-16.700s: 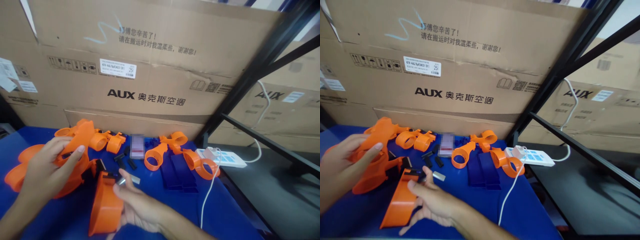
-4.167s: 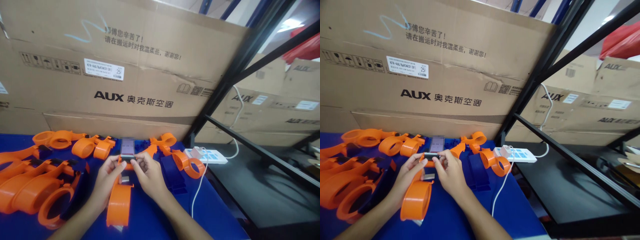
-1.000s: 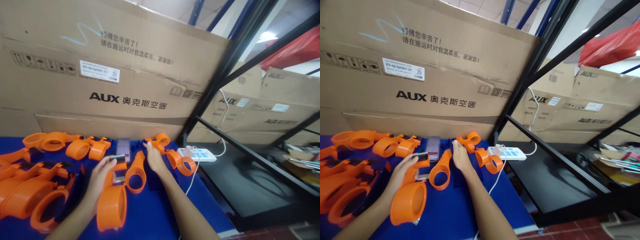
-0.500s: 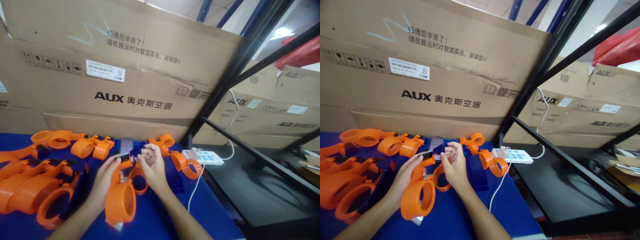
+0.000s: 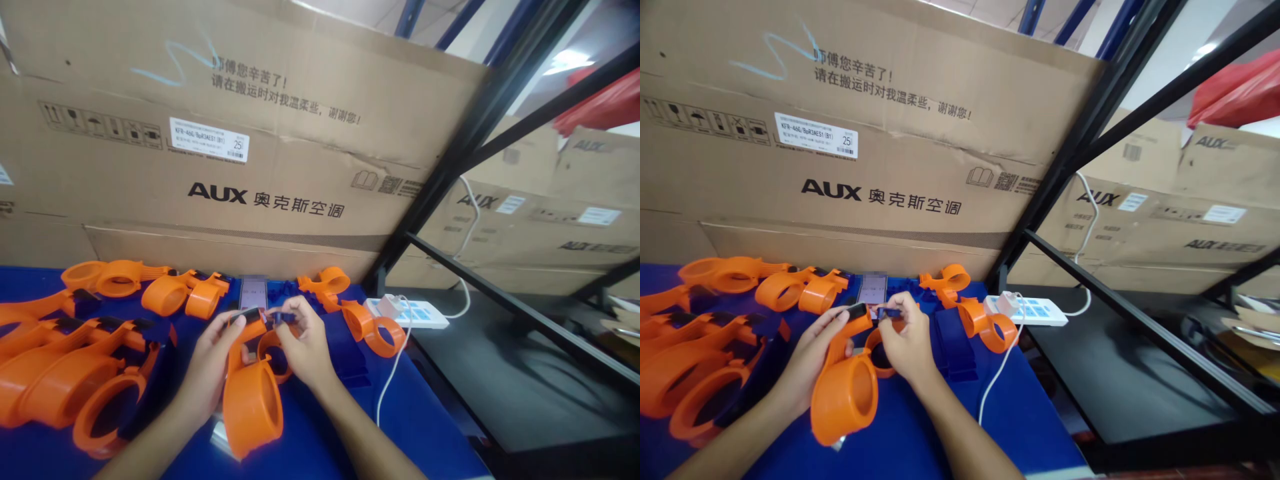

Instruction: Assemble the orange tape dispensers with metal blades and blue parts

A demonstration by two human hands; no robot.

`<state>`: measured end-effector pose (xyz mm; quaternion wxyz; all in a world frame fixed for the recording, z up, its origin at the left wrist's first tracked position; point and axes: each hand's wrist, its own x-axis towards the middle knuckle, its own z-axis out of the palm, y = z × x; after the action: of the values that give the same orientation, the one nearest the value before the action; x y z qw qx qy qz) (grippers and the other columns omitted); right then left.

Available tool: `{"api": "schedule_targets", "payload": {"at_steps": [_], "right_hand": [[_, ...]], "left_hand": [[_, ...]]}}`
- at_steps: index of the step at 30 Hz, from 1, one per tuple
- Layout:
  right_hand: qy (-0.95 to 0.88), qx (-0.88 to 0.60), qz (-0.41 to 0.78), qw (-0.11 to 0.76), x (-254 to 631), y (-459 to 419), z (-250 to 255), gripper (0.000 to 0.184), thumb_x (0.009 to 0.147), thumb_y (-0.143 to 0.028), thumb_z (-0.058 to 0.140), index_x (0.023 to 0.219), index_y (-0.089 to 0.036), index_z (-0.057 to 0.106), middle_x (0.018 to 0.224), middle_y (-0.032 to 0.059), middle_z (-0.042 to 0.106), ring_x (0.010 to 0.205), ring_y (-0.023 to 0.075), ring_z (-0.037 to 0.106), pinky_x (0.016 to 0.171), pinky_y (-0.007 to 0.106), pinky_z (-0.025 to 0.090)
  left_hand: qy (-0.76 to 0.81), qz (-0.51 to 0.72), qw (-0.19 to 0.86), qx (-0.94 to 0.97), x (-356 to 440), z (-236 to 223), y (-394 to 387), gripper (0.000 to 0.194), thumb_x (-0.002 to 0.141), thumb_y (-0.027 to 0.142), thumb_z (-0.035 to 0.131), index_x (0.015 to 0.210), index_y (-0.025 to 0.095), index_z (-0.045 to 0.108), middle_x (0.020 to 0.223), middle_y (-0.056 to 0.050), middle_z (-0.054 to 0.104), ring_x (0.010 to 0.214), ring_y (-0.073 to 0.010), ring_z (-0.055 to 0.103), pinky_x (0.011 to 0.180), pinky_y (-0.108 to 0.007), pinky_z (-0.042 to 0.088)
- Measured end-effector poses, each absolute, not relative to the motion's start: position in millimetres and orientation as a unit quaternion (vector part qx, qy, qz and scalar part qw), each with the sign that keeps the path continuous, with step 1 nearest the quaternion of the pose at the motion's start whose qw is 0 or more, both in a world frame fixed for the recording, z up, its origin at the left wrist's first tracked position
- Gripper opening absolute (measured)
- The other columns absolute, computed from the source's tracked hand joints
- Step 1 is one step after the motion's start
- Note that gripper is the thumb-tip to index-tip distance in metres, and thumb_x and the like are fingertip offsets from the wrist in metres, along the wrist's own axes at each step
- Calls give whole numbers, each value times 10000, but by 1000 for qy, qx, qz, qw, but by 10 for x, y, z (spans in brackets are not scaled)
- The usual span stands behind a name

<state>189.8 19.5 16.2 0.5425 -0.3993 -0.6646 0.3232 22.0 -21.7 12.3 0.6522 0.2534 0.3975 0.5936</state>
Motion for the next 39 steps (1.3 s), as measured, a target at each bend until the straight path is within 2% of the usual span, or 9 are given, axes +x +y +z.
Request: {"api": "schedule_targets", "payload": {"at_steps": [6, 11, 14, 16, 19, 21, 26, 32, 39], "right_hand": [[-699, -404, 296, 510, 1912, 180, 246, 271, 1016, -348, 568, 1206, -240, 728, 1098, 77, 762, 1019, 264, 711, 943, 425, 562], [-785, -384, 219, 434, 1891, 145, 228, 424, 1077, -307, 440, 1472, -245, 582, 1019, 87, 673, 984, 242, 657, 941, 431, 551], [-810, -369, 198, 412, 1881, 119, 207, 464, 1072, -271, 443, 1529, -245, 517, 1026, 93, 661, 998, 241, 653, 927, 420, 556], [-807, -367, 194, 419, 1876, 102, 206, 454, 1050, -255, 489, 1501, -252, 546, 1037, 90, 687, 989, 238, 670, 913, 405, 560], [-789, -372, 194, 450, 1870, 74, 217, 357, 1000, -205, 552, 1338, -261, 653, 1107, 75, 735, 979, 226, 703, 906, 376, 560], [-777, -377, 198, 464, 1864, 52, 218, 251, 973, -196, 584, 1197, -251, 684, 1049, 54, 758, 902, 210, 720, 837, 340, 568], [-770, -390, 178, 473, 1854, 18, 212, 24, 949, -237, 629, 951, -246, 652, 846, 26, 739, 761, 199, 704, 700, 303, 548], [-799, -348, 140, 470, 1892, 77, 245, 158, 958, -271, 646, 822, -241, 571, 855, 49, 691, 790, 209, 660, 725, 333, 539], [-835, -312, 138, 431, 1924, 113, 222, 153, 999, -292, 614, 861, -244, 570, 882, 58, 655, 817, 208, 627, 734, 334, 528]], "left_hand": [[394, 589, 658, 255, 207, 112, -208, 485, 743, 458, 867, 1122, 220, 681, 623, 32, 627, 484, -104, 511, 477, -209, 450], [401, 596, 640, 271, 189, 124, -210, 399, 774, 507, 829, 1015, 227, 678, 544, 55, 547, 475, -93, 477, 485, -190, 425], [407, 598, 635, 271, 188, 118, -217, 439, 767, 522, 831, 1066, 229, 699, 527, 62, 536, 456, -93, 459, 468, -192, 402], [407, 601, 623, 292, 188, 111, -220, 479, 748, 466, 860, 1138, 225, 721, 572, 50, 590, 487, -100, 492, 484, -195, 414], [413, 608, 586, 341, 182, 106, -220, 545, 695, 334, 904, 1202, 212, 746, 862, -36, 756, 691, -148, 647, 604, -219, 499], [426, 611, 564, 357, 172, 111, -220, 553, 687, 290, 897, 1215, 208, 753, 1008, -71, 777, 804, -184, 691, 646, -229, 517], [430, 625, 552, 346, 156, 111, -214, 533, 676, 250, 864, 1197, 201, 763, 923, -53, 761, 665, -161, 646, 568, -227, 478], [437, 599, 567, 358, 150, 32, -190, 533, 729, 315, 830, 1242, 198, 740, 669, 18, 631, 489, -90, 433, 490, -207, 377], [443, 583, 567, 377, 142, 22, -204, 456, 792, 361, 780, 1217, 199, 739, 607, 38, 543, 521, -98, 393, 503, -206, 334]]}}
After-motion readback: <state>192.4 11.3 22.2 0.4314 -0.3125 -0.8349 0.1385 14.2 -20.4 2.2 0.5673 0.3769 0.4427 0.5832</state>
